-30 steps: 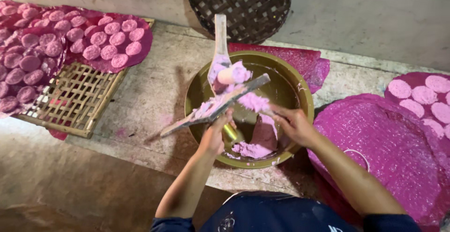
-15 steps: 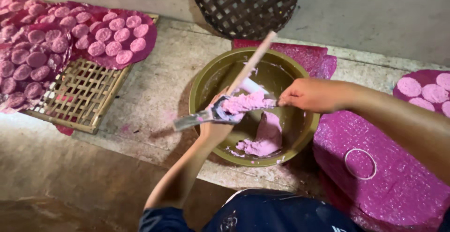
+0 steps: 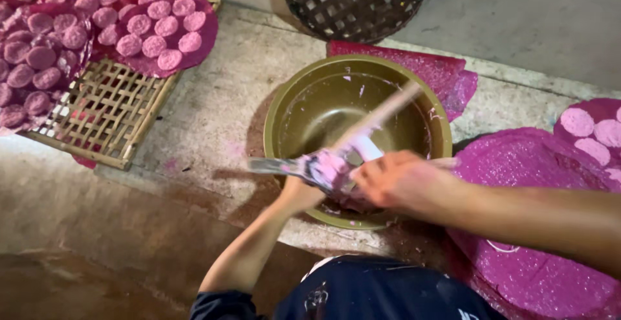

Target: The person scoops pink paste from a bowl using a wooden stick and fills a handheld metal mold. They press the mold onto a pink glittery mat to form circular items, then release and repeat the process. Finished circles accumulate on the mat and a nearby tray.

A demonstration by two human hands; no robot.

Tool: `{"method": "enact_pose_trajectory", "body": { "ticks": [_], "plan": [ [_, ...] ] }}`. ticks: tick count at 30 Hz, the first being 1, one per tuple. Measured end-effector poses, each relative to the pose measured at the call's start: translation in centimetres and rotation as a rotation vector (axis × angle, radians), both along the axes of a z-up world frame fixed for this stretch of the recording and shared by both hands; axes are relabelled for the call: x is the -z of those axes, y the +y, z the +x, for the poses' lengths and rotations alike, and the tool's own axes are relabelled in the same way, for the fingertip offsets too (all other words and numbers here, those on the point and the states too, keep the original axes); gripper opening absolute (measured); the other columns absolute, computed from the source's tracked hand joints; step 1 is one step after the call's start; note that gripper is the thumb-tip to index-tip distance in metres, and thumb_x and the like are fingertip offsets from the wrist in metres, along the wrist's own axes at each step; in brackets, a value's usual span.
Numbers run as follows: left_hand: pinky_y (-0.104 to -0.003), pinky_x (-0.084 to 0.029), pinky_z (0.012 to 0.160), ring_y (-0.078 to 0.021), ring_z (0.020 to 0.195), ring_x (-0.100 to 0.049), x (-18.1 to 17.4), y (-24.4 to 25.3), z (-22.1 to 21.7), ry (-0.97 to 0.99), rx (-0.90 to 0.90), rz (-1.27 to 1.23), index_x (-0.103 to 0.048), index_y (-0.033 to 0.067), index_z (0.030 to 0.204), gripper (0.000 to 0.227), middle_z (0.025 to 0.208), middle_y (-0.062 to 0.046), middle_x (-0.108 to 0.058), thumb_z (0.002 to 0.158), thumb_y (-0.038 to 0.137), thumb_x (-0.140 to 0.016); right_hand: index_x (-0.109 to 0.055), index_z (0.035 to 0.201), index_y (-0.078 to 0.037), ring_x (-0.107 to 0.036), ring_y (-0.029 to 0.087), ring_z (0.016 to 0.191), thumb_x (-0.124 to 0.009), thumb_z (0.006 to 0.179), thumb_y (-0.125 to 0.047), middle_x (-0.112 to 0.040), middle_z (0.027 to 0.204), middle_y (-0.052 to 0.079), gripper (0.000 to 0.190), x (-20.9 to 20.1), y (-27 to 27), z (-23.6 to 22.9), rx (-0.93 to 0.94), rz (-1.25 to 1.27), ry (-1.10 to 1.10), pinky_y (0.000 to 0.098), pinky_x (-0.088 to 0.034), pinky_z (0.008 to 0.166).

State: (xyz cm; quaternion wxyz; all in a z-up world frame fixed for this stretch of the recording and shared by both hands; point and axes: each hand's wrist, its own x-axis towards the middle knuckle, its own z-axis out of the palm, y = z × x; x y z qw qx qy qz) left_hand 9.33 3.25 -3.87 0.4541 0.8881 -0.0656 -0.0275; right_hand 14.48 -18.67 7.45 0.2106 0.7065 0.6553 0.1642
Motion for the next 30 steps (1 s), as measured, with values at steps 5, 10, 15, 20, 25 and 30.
{"method": "enact_pose_trajectory", "body": {
  "ticks": [5, 10, 15, 20, 25, 30],
  "plan": [
    [-0.026, -0.06, 0.082, -0.0149, 0.088, -0.07, -2.3, 2.2, 2.0, -0.19, -0.13, 0.317, -0.071, 0.0161, 0.109, 0.012, 0.111, -0.005, -0.072, 0.108, 0.022, -0.061, -0.065, 0.111, -0.011, -0.068, 0.02, 0.067, -0.064, 0.083, -0.016, -0.061, 0.085, 0.004, 0.029, -6.4, -2.2, 1.4, 0.336, 0.002, 0.211, 0.0315, -0.055, 0.047],
    [-0.034, -0.056, 0.096, -0.0259, 0.11, -0.069, 0.0, -0.5, 1.3, -0.471, -0.11, 0.107, -0.068, 0.0146, 0.123, 0.038, 0.133, -0.013, -0.066, 0.086, 0.021, -0.073, -0.063, 0.105, -0.003, -0.068, 0.016, 0.062, -0.056, 0.099, -0.012, -0.067, 0.084, 0.008, 0.013, -0.5, 2.6, 0.3, 0.298, -0.158, 0.132, 0.03, -0.054, 0.046],
    [-0.036, -0.056, 0.098, -0.0262, 0.12, -0.069, 0.2, -0.8, 0.9, -0.225, -0.089, 0.152, -0.067, 0.0201, 0.134, 0.046, 0.148, -0.011, -0.06, 0.089, 0.025, -0.069, -0.061, 0.121, -0.002, -0.07, 0.018, 0.061, -0.059, 0.087, -0.012, -0.066, 0.097, 0.014, 0.035, 0.3, 0.7, 0.1, 0.243, -0.222, 0.218, 0.0302, -0.056, 0.044],
    [-0.038, -0.056, 0.101, -0.026, 0.117, -0.068, -1.8, 1.6, 1.0, -0.19, -0.306, 0.307, -0.052, 0.0222, 0.153, 0.071, 0.136, -0.009, -0.064, 0.088, 0.04, -0.076, -0.064, 0.111, -0.007, -0.068, 0.018, 0.064, -0.06, 0.085, -0.013, -0.062, 0.081, 0.005, 0.027, -4.7, -2.3, 0.2, 0.362, -0.052, 0.215, 0.0297, -0.054, 0.044],
    [-0.041, -0.059, 0.094, -0.0306, 0.121, -0.066, -0.3, 0.4, 1.3, -0.43, -0.163, 0.342, -0.052, 0.0212, 0.142, 0.068, 0.145, -0.012, -0.062, 0.08, 0.038, -0.076, -0.062, 0.096, -0.008, -0.067, 0.016, 0.063, -0.06, 0.092, -0.014, -0.061, 0.075, 0.003, 0.007, -0.9, 2.1, -0.5, 0.301, -0.081, 0.084, 0.0285, -0.05, 0.045],
    [-0.04, -0.061, 0.088, -0.0283, 0.11, -0.067, 3.3, 1.2, 1.3, -0.111, -0.131, -0.295, -0.054, 0.0109, 0.15, 0.049, 0.141, -0.016, -0.06, 0.103, 0.023, -0.062, -0.063, 0.107, -0.004, -0.065, 0.016, 0.056, -0.061, 0.085, -0.015, -0.063, 0.077, 0.006, 0.025, -2.5, 0.0, -1.0, 0.279, 0.036, 0.167, 0.0298, -0.053, 0.046]
  ]
}}
